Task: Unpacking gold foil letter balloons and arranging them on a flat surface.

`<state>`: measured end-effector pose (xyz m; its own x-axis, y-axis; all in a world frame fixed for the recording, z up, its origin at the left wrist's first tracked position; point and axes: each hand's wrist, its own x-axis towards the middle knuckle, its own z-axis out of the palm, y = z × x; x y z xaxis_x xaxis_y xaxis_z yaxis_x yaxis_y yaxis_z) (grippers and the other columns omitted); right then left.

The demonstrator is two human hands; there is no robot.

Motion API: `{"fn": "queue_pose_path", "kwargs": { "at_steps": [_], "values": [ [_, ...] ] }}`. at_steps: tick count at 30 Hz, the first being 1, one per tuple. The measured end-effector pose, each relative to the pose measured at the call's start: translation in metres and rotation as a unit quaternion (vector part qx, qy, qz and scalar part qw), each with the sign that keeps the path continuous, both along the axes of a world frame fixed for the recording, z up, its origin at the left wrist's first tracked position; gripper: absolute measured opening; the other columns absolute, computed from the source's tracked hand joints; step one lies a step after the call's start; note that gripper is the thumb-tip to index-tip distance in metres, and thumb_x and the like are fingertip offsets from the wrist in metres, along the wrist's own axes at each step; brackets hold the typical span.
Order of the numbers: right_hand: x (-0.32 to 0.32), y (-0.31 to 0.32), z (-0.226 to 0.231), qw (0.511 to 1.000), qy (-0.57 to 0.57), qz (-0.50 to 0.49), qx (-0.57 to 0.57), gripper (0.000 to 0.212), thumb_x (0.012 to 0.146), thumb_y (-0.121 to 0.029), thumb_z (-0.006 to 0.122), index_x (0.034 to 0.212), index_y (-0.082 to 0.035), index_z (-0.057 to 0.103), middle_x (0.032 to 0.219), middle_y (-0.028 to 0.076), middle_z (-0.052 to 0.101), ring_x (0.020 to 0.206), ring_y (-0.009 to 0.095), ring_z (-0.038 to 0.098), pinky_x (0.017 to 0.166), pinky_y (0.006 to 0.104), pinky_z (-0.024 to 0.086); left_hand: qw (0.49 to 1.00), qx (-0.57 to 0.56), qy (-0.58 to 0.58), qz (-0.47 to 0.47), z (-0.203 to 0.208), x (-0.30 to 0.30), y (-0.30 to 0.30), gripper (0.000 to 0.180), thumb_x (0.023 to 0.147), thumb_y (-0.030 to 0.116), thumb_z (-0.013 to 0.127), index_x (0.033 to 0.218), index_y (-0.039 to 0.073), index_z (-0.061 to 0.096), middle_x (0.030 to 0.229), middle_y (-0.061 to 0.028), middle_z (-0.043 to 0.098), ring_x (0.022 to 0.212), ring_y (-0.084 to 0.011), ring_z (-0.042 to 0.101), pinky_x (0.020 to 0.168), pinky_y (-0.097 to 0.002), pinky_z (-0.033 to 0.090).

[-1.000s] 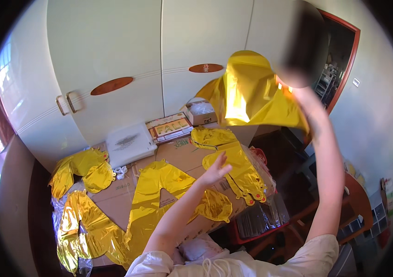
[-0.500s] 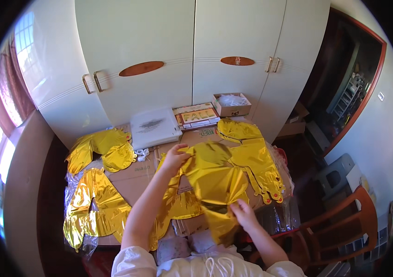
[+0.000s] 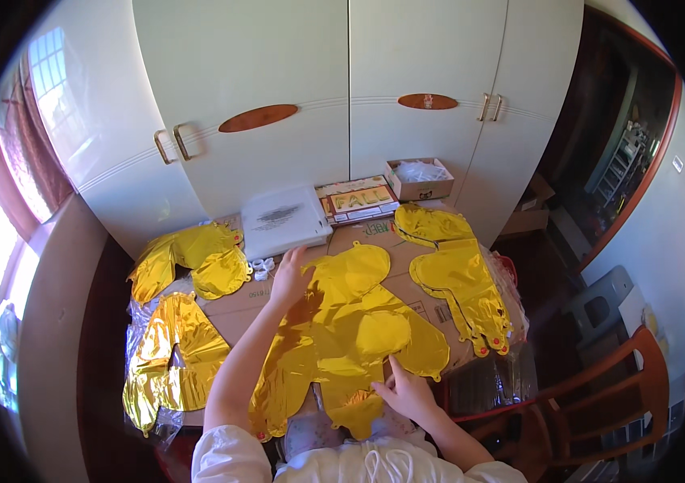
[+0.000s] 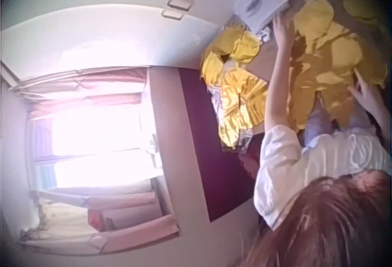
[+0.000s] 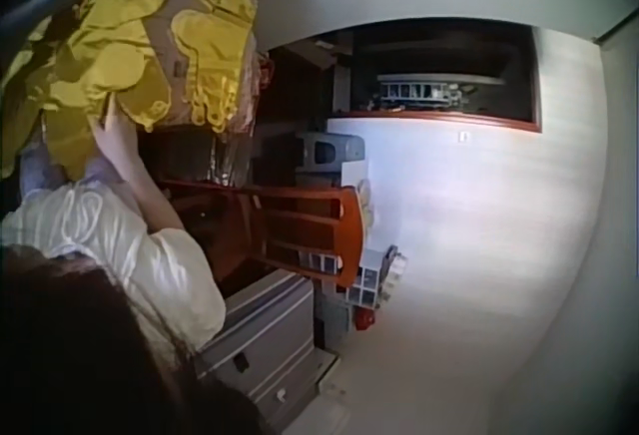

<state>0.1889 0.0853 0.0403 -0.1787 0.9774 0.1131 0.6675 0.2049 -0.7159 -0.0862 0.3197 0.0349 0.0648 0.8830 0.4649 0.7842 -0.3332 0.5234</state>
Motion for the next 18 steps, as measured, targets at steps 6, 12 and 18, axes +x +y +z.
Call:
{"fn": "queue_pose_path", "kwargs": {
  "at_steps": [6,12,18],
  "values": [
    [0.002,0.033,0.027,0.970,-0.165,0.083,0.160,0.035,0.082,-0.032,0.068,0.111,-0.013,0.064,0.094,0.008,0.065,0.087,0.024,0.064,0.067,0.0367,0.051,0.968,-0.107,0.224,-0.041,-0.005,0.003,-0.084,0.064,0.087,0.050,0.055,0.134,0.008,0.046,0.142,-0.0175,0.042,0.134,-0.0356,0.036,0.108,-0.0532,0.027],
    [-0.013,0.064,-0.006,0.942,-0.210,0.159,0.207,0.040,0.085,-0.037,0.064,0.119,-0.016,0.062,0.125,0.007,0.058,0.121,0.027,0.049,0.100,0.0503,0.035,0.962,-0.093,0.255,-0.032,-0.007,0.005,-0.079,0.065,0.085,0.054,0.055,0.132,0.010,0.048,0.140,-0.0112,0.046,0.134,-0.0344,0.034,0.102,-0.0569,0.028],
    [-0.014,0.077,-0.017,0.941,-0.239,0.155,0.180,0.045,0.089,-0.042,0.058,0.126,-0.016,0.058,0.134,0.007,0.053,0.129,0.028,0.043,0.107,0.0553,0.026,0.960,-0.084,0.265,0.002,-0.013,0.004,-0.065,0.063,0.085,0.053,0.056,0.132,0.011,0.049,0.137,-0.0082,0.048,0.131,-0.0309,0.037,0.099,-0.0541,0.031]
  ]
}}
